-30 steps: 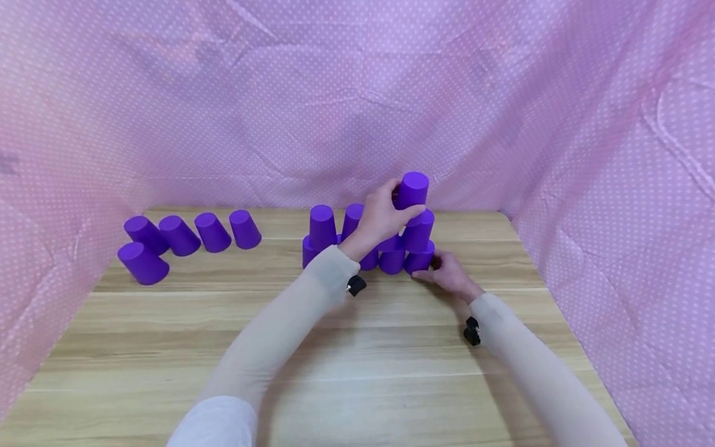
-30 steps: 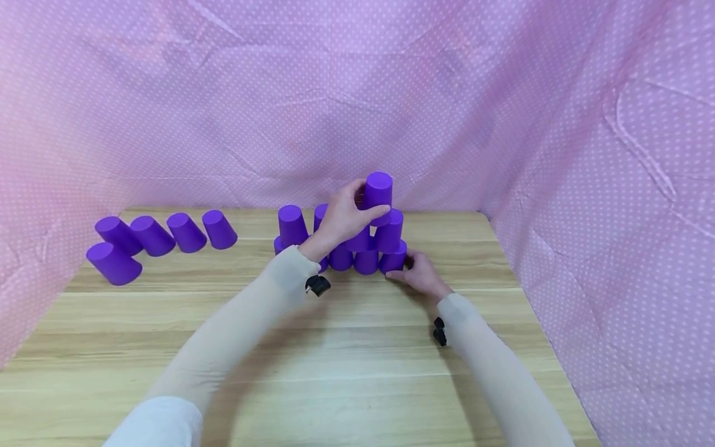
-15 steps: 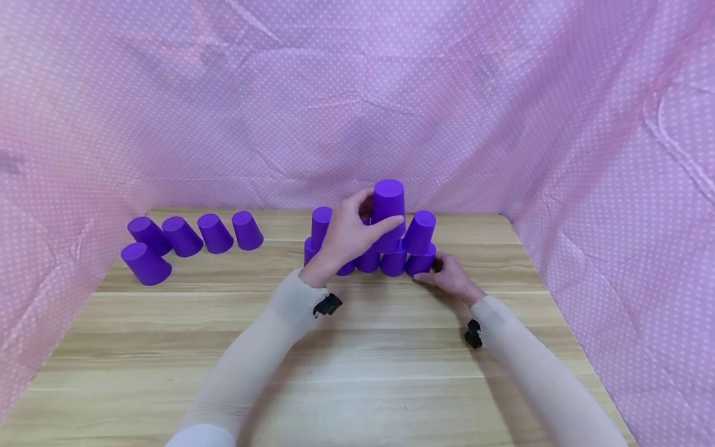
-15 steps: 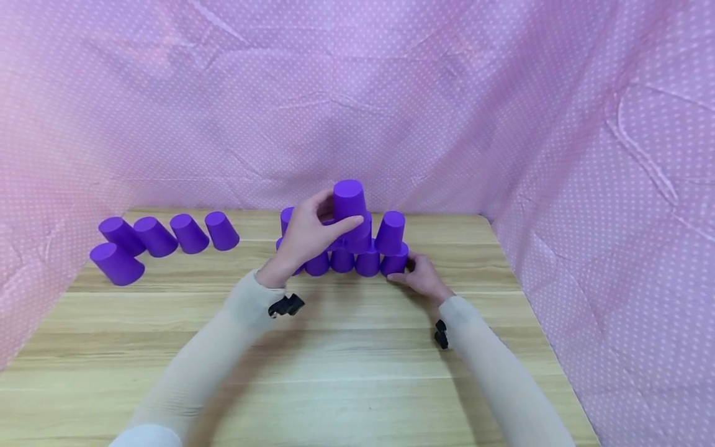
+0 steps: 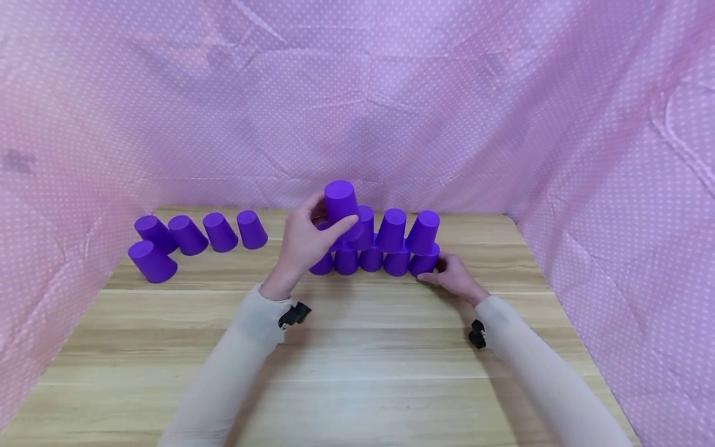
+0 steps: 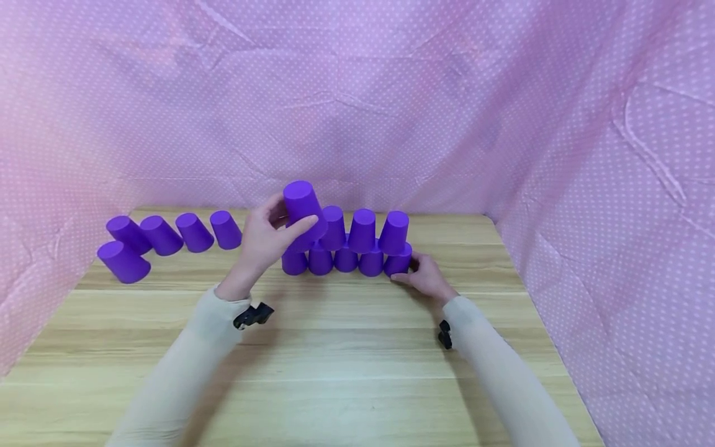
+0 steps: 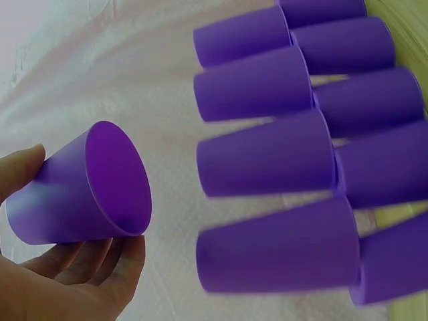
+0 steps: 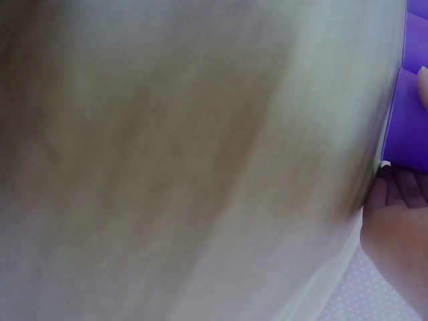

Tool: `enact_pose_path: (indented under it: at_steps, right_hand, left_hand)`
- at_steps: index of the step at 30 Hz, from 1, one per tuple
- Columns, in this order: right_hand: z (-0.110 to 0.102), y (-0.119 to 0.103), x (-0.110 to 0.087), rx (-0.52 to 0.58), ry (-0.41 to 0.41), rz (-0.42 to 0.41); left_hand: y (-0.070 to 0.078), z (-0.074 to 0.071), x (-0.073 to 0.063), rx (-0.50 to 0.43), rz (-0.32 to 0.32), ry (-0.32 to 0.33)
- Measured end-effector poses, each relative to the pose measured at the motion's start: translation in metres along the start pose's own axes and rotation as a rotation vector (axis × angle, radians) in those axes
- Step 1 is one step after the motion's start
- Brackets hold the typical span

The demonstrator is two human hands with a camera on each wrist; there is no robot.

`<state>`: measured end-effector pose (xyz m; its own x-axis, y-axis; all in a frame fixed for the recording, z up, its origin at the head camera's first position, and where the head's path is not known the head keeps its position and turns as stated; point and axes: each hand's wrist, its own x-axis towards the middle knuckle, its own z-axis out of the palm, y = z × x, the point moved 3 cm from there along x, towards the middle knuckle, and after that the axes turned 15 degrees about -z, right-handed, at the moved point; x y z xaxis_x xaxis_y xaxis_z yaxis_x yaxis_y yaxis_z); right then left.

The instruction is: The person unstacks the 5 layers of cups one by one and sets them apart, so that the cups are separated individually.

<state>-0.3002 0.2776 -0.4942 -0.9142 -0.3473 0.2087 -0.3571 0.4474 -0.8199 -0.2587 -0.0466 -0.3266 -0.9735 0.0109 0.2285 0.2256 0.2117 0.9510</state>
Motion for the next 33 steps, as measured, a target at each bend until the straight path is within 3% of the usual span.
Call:
enact_pose_path:
  at_steps: [7,14,18,21,26,33]
  right_hand:
    - [0.000,0.001,0.001,-0.013,0.010,-0.004]
    - [0.001,0.000,-0.001,-0.013,0.019,0.026]
    - [-0.001,0.002,-0.001,-0.005,0.017,0.031]
    - [0.000,0.003,-0.001,0.000,0.017,0.032]
    - [-0.001,0.002,-0.001,-0.003,0.024,0.034]
    - [-0.001,0.001,-0.001,-0.020,0.015,0.024]
  left_hand:
    - [-0.016,-0.029,-0.007,0.012,-0.034,0.076]
    - [-0.007,-0.054,-0.022,0.065,-0.056,0.140]
    - [-0.037,-0.070,-0.017,0.102,-0.087,0.170]
    - [-0.060,-0.085,-0.014,0.114,-0.152,0.187]
    - [-0.082,-0.102,-0.014,0.078,-0.270,0.154]
    - [-0.106,-0.119,-0.018,0.116,-0.361,0.139]
